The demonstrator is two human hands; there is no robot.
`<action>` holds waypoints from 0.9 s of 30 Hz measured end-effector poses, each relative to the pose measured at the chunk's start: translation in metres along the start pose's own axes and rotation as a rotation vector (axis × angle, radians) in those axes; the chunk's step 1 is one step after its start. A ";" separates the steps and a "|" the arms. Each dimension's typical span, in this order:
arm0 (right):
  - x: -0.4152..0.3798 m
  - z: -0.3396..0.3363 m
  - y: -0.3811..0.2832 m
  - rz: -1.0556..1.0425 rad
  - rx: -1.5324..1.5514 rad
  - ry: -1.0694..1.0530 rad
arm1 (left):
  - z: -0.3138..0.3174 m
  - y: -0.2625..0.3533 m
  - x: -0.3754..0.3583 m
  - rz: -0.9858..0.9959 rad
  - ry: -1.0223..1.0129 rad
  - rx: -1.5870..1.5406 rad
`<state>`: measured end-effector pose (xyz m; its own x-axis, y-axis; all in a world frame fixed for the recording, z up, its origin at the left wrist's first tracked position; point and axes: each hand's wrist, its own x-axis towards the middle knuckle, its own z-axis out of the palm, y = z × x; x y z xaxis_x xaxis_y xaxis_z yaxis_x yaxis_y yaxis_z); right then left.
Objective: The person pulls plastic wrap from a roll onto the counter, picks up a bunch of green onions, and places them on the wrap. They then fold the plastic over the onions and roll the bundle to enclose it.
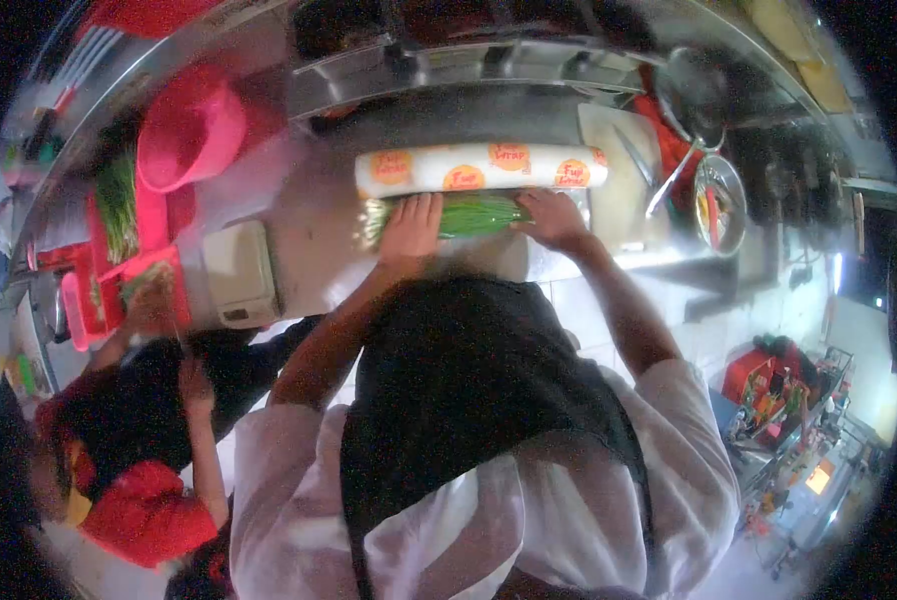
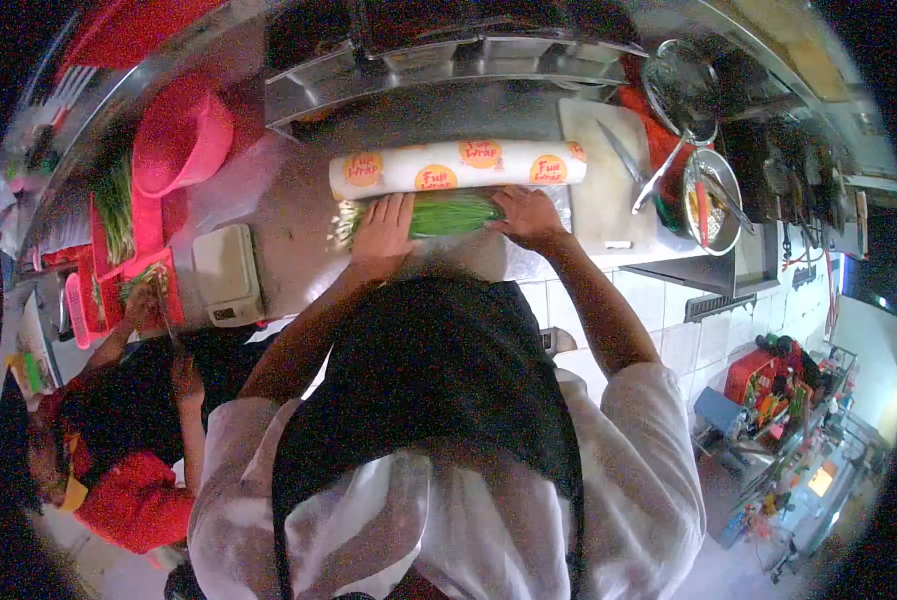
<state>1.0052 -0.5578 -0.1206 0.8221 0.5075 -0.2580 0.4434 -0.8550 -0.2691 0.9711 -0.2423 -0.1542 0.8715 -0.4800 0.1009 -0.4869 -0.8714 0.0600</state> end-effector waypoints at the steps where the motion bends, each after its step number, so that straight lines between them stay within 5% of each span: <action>1: 0.001 -0.004 -0.006 -0.010 -0.001 -0.003 | -0.005 -0.004 0.004 -0.010 -0.001 0.002; 11: 0.035 0.008 -0.069 -0.135 -0.115 0.384 | -0.030 -0.036 0.027 0.048 -0.162 -0.328; 18: 0.033 -0.006 -0.067 -0.262 -0.068 0.243 | -0.030 -0.041 0.023 -0.036 -0.418 -0.698; 21: 0.027 -0.008 -0.063 -0.269 -0.120 0.174 | -0.036 -0.017 -0.009 -0.105 -0.144 -0.283; 27: 0.029 0.002 -0.060 -0.260 -0.166 0.143 | -0.041 -0.002 -0.023 -0.154 -0.079 -0.160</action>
<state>1.0018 -0.4919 -0.1134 0.7105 0.7007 -0.0647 0.6870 -0.7107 -0.1514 0.9495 -0.2252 -0.1162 0.9350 -0.3546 0.0007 -0.3456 -0.9108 0.2257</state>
